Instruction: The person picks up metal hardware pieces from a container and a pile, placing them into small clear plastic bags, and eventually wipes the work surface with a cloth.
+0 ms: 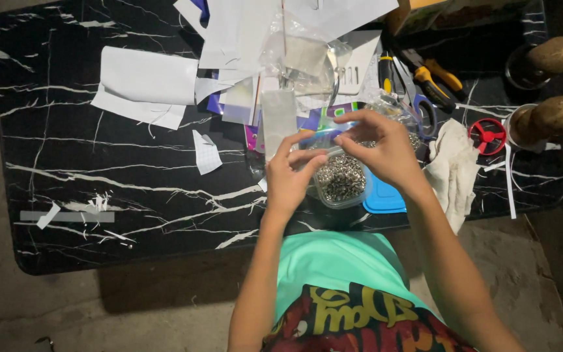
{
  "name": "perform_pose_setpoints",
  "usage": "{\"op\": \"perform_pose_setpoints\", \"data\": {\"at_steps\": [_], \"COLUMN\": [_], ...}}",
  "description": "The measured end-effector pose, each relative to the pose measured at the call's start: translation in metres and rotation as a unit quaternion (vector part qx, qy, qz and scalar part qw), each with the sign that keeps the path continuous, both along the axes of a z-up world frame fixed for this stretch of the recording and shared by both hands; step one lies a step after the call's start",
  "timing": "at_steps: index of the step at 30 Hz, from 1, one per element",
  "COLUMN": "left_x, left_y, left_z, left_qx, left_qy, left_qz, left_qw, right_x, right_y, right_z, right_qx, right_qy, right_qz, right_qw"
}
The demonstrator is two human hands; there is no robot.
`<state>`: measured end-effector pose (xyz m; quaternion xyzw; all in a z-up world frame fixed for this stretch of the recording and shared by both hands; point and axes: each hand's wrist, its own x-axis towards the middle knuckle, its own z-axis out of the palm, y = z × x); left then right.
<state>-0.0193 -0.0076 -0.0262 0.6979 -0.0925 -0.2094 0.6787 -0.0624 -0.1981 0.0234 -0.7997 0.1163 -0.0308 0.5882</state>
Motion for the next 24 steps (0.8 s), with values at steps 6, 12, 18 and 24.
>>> {"op": "perform_pose_setpoints", "data": {"at_steps": [6,12,18,24], "left_x": [0.006,0.002,-0.002,-0.009], "left_y": [-0.001,-0.003,-0.006,-0.007], "left_z": [-0.003,-0.006,0.013,-0.004], "left_qx": [0.036,0.044,0.103,0.157], "left_qy": [-0.043,-0.133,-0.175,-0.291], "left_qz": [-0.007,-0.013,-0.026,-0.002], "left_qw": [0.998,0.990,0.979,0.944], "right_x": [0.002,0.000,-0.004,-0.004], "right_y": [-0.004,-0.002,0.000,0.001], "right_z": [-0.004,-0.036,-0.032,-0.036], "right_qx": [0.021,-0.012,-0.028,-0.006], "right_qy": [0.014,0.012,0.013,0.003], "right_qz": [0.033,0.007,-0.035,-0.046], "right_qw": [0.999,1.000,0.999,0.999]}}
